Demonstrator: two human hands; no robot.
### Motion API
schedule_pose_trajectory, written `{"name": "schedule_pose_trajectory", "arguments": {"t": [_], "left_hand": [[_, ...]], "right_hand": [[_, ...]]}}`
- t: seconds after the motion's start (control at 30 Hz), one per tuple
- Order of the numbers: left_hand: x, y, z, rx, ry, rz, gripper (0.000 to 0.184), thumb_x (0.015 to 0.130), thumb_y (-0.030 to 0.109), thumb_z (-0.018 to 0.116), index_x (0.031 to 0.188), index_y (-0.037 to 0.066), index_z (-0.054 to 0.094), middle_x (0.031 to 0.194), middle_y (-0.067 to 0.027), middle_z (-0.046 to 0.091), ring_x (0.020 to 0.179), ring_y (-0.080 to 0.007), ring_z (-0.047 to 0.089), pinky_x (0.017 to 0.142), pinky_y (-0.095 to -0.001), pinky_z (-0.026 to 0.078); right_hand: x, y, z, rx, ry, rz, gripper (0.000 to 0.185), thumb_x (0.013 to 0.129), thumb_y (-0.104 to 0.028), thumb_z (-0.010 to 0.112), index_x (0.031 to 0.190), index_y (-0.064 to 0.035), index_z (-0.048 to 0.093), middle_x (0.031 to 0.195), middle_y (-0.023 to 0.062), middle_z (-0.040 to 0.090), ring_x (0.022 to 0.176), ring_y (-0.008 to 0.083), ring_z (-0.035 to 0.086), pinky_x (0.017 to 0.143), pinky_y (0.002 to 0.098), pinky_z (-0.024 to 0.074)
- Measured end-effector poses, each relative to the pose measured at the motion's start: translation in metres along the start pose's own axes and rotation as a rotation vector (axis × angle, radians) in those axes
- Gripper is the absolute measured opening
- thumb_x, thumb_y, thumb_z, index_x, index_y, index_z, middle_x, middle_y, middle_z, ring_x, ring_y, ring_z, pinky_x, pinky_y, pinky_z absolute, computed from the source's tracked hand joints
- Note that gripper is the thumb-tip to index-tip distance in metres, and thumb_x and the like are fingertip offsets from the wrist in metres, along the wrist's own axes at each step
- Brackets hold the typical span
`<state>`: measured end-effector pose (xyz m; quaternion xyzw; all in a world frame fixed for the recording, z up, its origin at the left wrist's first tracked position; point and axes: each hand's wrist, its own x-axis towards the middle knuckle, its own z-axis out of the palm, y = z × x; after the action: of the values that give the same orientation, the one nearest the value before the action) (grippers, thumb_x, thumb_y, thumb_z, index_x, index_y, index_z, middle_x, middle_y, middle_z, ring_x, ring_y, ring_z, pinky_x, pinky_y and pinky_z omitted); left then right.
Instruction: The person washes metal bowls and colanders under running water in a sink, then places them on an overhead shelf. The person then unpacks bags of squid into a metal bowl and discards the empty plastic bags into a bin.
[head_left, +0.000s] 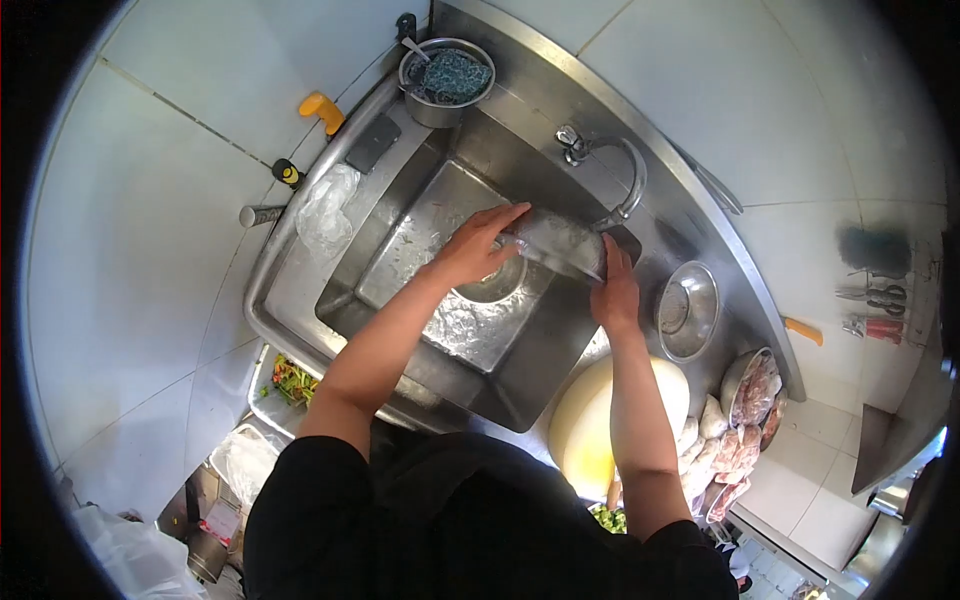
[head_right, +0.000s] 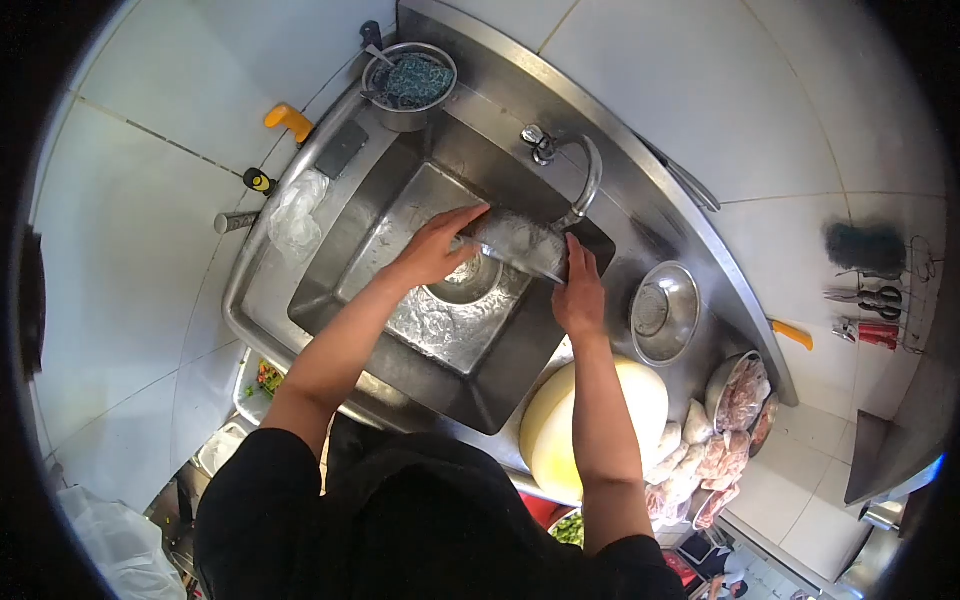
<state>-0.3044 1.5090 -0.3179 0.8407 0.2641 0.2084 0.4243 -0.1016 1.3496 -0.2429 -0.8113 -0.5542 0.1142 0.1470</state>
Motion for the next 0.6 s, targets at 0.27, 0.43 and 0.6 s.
{"name": "schedule_pose_trajectory", "arguments": {"t": [0.27,0.43,0.6], "left_hand": [[-0.048,-0.038,-0.062,-0.405,0.035,-0.244,0.101,0.069,0.012,0.076,0.15,0.019,0.016,0.15,-0.0159,0.026,0.136,-0.0317,0.029,0.108,-0.042,0.03],[-0.049,-0.032,-0.071,-0.553,0.126,-0.387,0.097,0.073,0.016,0.076,0.15,0.019,0.016,0.15,-0.0176,0.026,0.132,-0.0347,0.033,0.101,-0.0459,0.038],[-0.046,-0.043,-0.049,-0.639,0.211,-0.472,0.09,0.08,0.029,0.073,0.149,0.016,0.017,0.147,-0.0222,0.029,0.131,-0.0337,0.035,0.1,-0.0452,0.038]], "right_hand": [[-0.087,-0.002,0.115,-0.067,-0.239,0.061,0.074,0.072,0.01,0.046,0.142,0.0009,0.024,0.129,0.029,0.039,0.112,0.0464,0.048,0.091,0.0461,0.0469],[-0.127,-0.047,0.124,-0.011,-0.691,0.204,0.062,0.08,0.001,0.047,0.138,-0.0013,0.028,0.125,0.0322,0.042,0.104,0.0497,0.053,0.088,0.048,0.0477],[-0.078,0.007,0.106,0.179,-0.055,0.378,0.055,0.08,-0.006,0.051,0.132,0.002,0.033,0.121,0.0296,0.05,0.114,0.0452,0.047,0.097,0.0468,0.0397]]}}
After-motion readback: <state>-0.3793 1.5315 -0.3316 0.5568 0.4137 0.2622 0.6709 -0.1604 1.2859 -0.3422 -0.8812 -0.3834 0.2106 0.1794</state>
